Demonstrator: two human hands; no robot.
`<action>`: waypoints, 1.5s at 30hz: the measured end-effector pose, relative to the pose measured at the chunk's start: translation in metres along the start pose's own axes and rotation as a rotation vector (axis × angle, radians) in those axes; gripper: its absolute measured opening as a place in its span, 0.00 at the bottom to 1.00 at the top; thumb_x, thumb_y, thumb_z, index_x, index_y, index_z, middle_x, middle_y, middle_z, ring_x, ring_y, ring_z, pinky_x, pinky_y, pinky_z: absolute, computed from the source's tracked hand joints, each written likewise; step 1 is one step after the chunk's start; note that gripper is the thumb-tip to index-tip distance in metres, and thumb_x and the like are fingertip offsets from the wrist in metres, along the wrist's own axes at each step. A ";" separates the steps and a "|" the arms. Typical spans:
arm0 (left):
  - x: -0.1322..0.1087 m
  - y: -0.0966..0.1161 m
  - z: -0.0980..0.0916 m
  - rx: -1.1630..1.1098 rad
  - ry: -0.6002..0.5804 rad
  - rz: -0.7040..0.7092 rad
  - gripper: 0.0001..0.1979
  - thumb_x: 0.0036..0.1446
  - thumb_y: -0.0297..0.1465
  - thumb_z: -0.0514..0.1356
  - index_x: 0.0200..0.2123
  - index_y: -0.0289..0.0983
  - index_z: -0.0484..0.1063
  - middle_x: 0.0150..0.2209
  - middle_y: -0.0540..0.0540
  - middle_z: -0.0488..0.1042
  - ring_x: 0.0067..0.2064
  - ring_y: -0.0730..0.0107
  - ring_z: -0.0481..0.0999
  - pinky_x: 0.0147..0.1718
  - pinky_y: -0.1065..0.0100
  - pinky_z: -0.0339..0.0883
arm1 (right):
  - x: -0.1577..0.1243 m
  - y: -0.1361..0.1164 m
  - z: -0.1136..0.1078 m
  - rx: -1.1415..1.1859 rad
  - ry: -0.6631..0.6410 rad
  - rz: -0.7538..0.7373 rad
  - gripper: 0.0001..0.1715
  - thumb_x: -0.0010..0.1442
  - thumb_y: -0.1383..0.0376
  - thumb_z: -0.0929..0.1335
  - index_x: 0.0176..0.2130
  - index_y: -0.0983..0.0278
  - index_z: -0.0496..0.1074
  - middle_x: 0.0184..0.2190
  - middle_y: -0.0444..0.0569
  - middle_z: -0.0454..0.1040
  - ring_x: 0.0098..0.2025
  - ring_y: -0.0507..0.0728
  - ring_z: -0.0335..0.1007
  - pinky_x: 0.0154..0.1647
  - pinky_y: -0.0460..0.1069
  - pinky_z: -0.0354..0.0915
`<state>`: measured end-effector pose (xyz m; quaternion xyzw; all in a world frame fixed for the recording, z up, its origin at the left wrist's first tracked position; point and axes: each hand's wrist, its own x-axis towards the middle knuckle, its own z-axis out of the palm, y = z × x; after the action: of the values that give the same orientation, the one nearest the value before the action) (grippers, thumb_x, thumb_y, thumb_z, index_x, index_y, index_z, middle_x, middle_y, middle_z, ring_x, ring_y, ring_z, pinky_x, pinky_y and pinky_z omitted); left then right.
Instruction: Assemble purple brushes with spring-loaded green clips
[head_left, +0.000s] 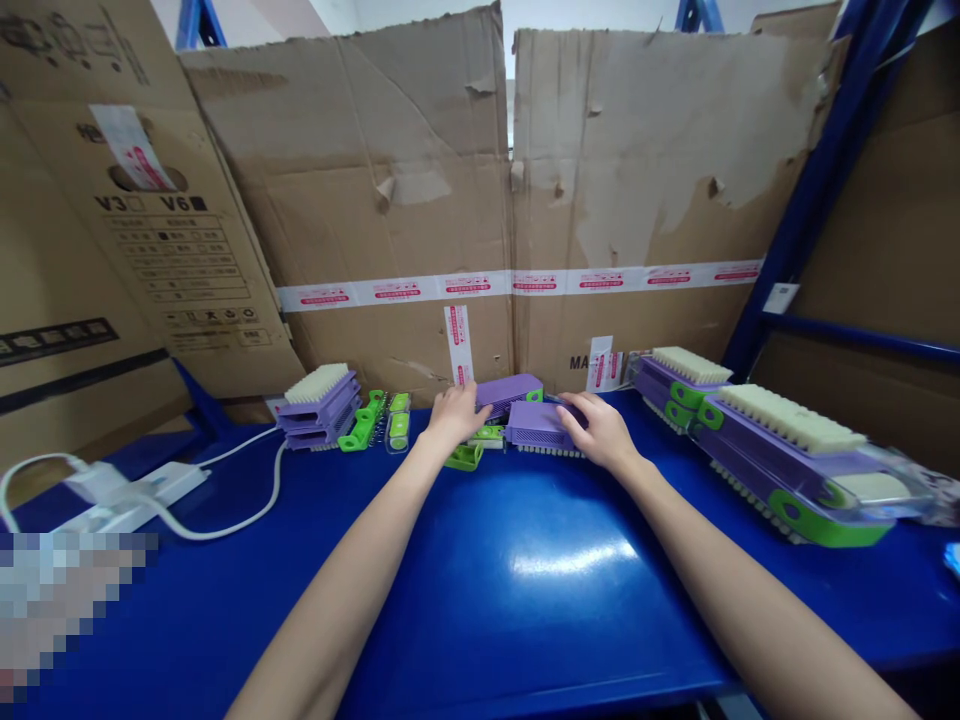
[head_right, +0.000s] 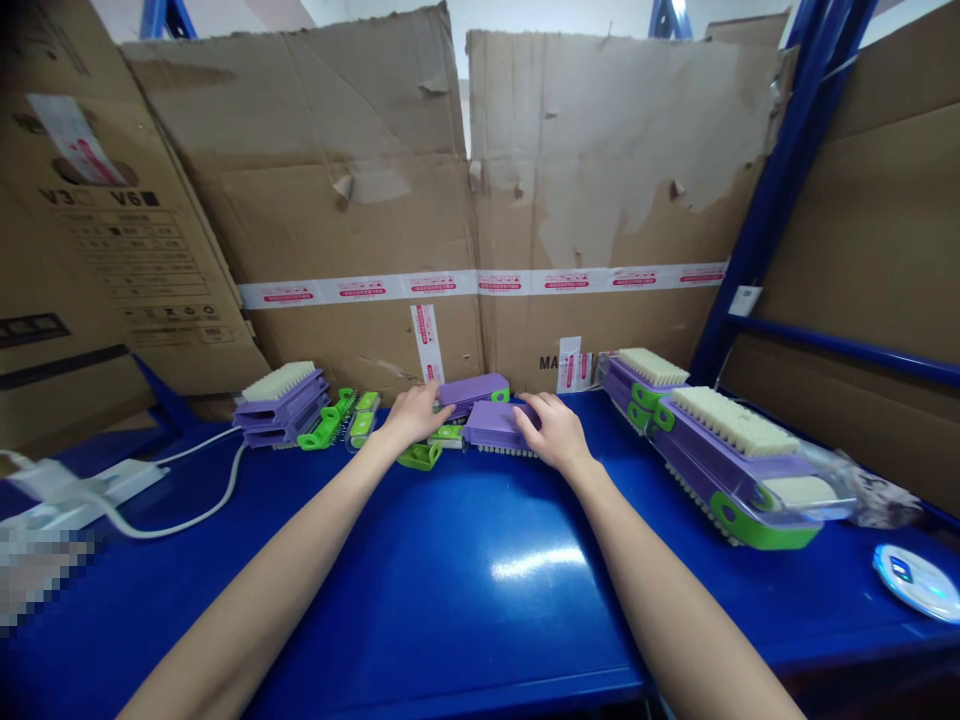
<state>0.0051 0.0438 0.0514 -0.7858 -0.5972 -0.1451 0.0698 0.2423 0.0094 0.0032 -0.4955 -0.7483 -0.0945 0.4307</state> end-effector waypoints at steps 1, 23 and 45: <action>0.000 0.000 0.000 0.010 -0.001 -0.007 0.20 0.58 0.42 0.53 0.47 0.34 0.64 0.47 0.35 0.72 0.50 0.52 0.69 0.47 0.55 0.62 | 0.000 0.000 0.000 0.004 -0.003 0.001 0.20 0.62 0.56 0.60 0.46 0.64 0.72 0.40 0.54 0.76 0.43 0.60 0.72 0.45 0.54 0.67; -0.002 -0.010 0.011 -0.143 0.085 -0.054 0.30 0.54 0.47 0.57 0.55 0.38 0.57 0.51 0.36 0.68 0.53 0.52 0.68 0.46 0.60 0.62 | 0.000 0.001 0.002 0.013 0.001 0.017 0.20 0.62 0.56 0.60 0.46 0.63 0.72 0.41 0.54 0.75 0.44 0.61 0.71 0.46 0.55 0.67; -0.167 -0.067 -0.094 0.109 0.514 -0.181 0.22 0.52 0.51 0.54 0.45 0.46 0.61 0.44 0.47 0.68 0.49 0.55 0.69 0.48 0.57 0.64 | 0.000 0.001 0.001 -0.004 -0.032 0.032 0.21 0.63 0.56 0.60 0.47 0.64 0.72 0.42 0.53 0.75 0.45 0.60 0.71 0.47 0.53 0.66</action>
<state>-0.1136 -0.1174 0.0842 -0.6619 -0.6345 -0.3128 0.2479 0.2422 0.0106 0.0027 -0.5099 -0.7469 -0.0810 0.4189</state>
